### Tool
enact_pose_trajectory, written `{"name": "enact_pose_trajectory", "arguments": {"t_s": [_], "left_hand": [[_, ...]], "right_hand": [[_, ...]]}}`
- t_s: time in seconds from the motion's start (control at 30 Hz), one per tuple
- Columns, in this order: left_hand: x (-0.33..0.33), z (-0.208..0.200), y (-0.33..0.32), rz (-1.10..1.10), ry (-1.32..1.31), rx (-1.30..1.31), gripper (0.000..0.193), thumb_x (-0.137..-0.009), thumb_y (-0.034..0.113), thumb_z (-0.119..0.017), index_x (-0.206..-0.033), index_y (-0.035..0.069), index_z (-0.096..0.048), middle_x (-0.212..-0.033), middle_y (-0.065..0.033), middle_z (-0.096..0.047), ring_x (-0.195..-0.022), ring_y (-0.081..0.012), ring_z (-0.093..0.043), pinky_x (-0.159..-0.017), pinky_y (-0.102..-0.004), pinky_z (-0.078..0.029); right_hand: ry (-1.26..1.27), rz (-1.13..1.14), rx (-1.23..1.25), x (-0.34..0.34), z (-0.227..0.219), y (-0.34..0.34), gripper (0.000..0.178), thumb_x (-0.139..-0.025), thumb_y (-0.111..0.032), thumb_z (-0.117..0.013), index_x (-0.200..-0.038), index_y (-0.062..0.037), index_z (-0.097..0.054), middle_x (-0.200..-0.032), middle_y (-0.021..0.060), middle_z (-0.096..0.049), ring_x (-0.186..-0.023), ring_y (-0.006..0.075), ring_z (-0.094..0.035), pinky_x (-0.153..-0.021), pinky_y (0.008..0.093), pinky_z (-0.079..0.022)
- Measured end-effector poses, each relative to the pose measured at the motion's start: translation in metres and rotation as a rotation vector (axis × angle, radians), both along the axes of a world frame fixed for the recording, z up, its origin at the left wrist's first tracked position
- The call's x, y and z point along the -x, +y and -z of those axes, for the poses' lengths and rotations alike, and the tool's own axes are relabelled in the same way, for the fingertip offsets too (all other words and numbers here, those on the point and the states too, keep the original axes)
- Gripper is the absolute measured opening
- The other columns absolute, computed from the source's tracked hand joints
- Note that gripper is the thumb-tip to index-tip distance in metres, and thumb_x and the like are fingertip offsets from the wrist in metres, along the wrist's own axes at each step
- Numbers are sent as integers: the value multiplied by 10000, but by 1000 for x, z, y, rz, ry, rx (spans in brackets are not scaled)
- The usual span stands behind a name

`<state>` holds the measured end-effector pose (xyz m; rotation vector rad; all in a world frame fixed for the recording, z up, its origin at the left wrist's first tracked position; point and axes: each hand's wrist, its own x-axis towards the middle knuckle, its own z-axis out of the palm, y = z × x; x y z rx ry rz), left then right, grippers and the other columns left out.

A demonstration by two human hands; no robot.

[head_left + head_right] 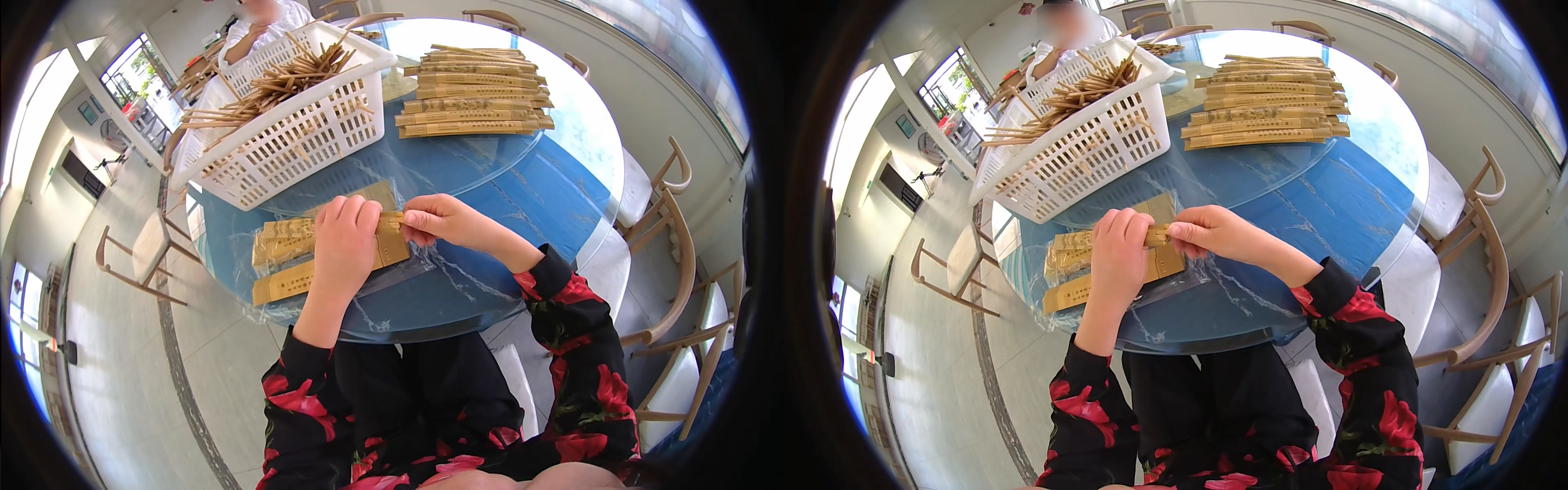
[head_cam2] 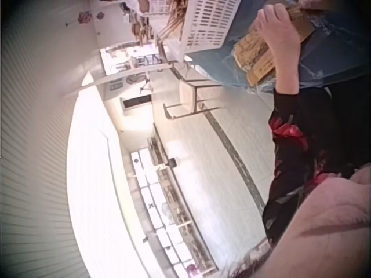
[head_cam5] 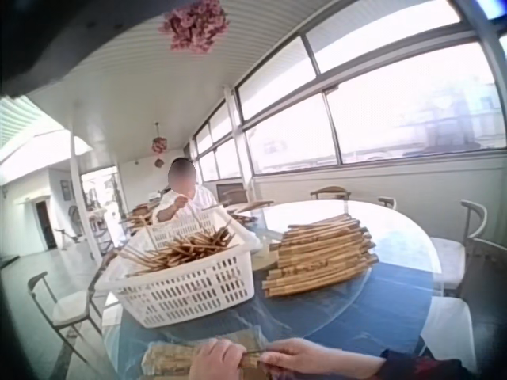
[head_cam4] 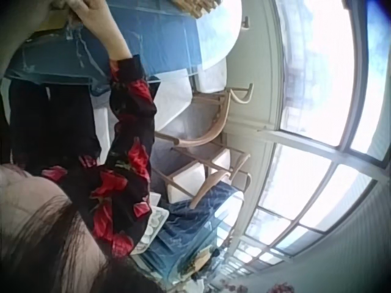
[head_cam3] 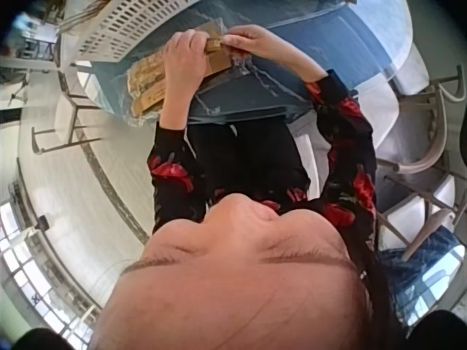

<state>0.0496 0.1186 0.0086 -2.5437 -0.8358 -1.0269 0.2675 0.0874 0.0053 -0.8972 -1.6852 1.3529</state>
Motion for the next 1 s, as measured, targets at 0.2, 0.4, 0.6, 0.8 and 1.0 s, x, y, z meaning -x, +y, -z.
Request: {"name": "enact_pose_trajectory", "arguments": {"t_s": [0.2, 0.4, 0.6, 0.8, 1.0], "left_hand": [[0, 2, 2, -4, 69, 26, 266, -755, 65, -659, -1015, 93, -609, -935, -52, -567, -939, -259, -564, -864, -397, -462], [-2, -13, -5, -15, -91, -69, 392, -812, 110, -705, -1197, 80, -636, -1112, -71, -633, -1081, -282, -579, -967, -423, -444], [7, -3, 4, -7, -71, 90, 317, -865, 124, -697, -1164, 45, -628, -1050, -102, -613, -987, -323, -576, -888, -428, -475], [3, -7, 2, 72, -127, 91, 288, -857, 123, -705, -1114, 31, -614, -961, -95, -577, -902, -309, -563, -808, -417, -486], [4, -4, 1, 52, -90, 76, 268, -834, 103, -712, -1079, 34, -628, -932, -84, -581, -888, -305, -567, -801, -418, -485]], "right_hand": [[-67, 79, 91, 8, -8, -4, 402, -1078, -331, -513, -883, -16, -669, -725, -7, -622, -658, 75, -564, -630, 244, -471], [20, 228, 131, -3, -6, 1, 343, -1060, -296, -531, -908, -23, -672, -778, -12, -642, -658, 50, -553, -606, 219, -443], [142, 245, 98, -15, -25, -9, 352, -1066, -344, -522, -920, -52, -654, -796, -24, -623, -683, 51, -540, -630, 215, -415], [382, -45, 195, -26, -16, -4, 376, -1087, -401, -483, -1050, -53, -620, -878, -2, -603, -762, 77, -516, -667, 229, -410], [220, -62, 209, -19, -14, -3, 382, -1101, -412, -443, -1053, -68, -603, -871, 3, -594, -757, 77, -518, -647, 227, -415]]}}
